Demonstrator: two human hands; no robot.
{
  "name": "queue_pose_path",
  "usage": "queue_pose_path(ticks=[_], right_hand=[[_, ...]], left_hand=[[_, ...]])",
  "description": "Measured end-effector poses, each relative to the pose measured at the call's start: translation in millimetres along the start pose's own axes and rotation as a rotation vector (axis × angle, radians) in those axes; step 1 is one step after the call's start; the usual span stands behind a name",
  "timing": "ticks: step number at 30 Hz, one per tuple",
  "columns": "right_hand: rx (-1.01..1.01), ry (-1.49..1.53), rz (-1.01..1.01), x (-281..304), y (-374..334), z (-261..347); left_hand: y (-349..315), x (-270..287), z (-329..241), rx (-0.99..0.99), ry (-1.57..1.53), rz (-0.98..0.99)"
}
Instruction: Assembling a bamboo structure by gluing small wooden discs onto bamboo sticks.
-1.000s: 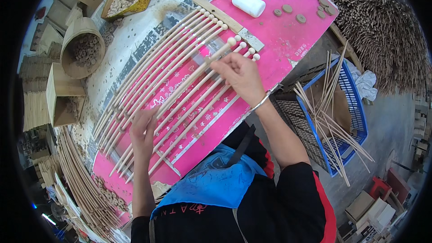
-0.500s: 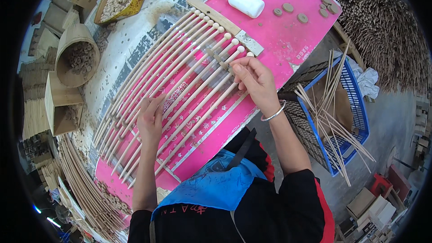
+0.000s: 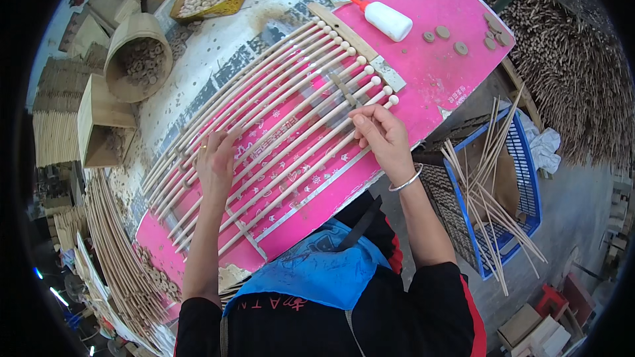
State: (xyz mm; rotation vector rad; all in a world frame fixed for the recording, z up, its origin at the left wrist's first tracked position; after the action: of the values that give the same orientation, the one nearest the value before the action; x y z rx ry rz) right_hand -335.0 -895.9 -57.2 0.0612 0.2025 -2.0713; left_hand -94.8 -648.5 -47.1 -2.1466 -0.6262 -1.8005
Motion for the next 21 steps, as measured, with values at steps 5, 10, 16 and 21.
queue_pose_path(ticks=[5, 10, 16, 21], right_hand=[[0.06, -0.022, 0.118, -33.7, 8.3, -7.2], [0.005, 0.057, 0.293, -91.9, 11.8, 5.9], [-0.088, 0.474, 0.316, -140.9, 22.6, -9.8], [-0.047, 0.431, 0.296, -118.7, 22.1, 2.4]], left_hand=[[2.8, -1.3, 4.3, -0.078, 0.047, -0.096], [-21.8, 43.7, -14.8, -0.126, 0.088, -0.128], [-89.3, 75.8, -35.0, -0.087, 0.057, -0.03], [-158.6, 100.4, 4.1, 0.213, -0.065, 0.043]])
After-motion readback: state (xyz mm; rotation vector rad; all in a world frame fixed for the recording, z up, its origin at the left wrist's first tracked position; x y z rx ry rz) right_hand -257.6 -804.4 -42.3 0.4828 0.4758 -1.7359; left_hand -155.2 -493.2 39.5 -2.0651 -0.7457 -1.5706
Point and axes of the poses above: each hand's wrist, its own y-axis towards the middle knuckle, its own x-axis out of the back of the hand, z = x × y, the point moved 3 cm from there along y, towards the middle knuckle, and after that the axes turned 14 degrees about z, right-handed, at the moved point
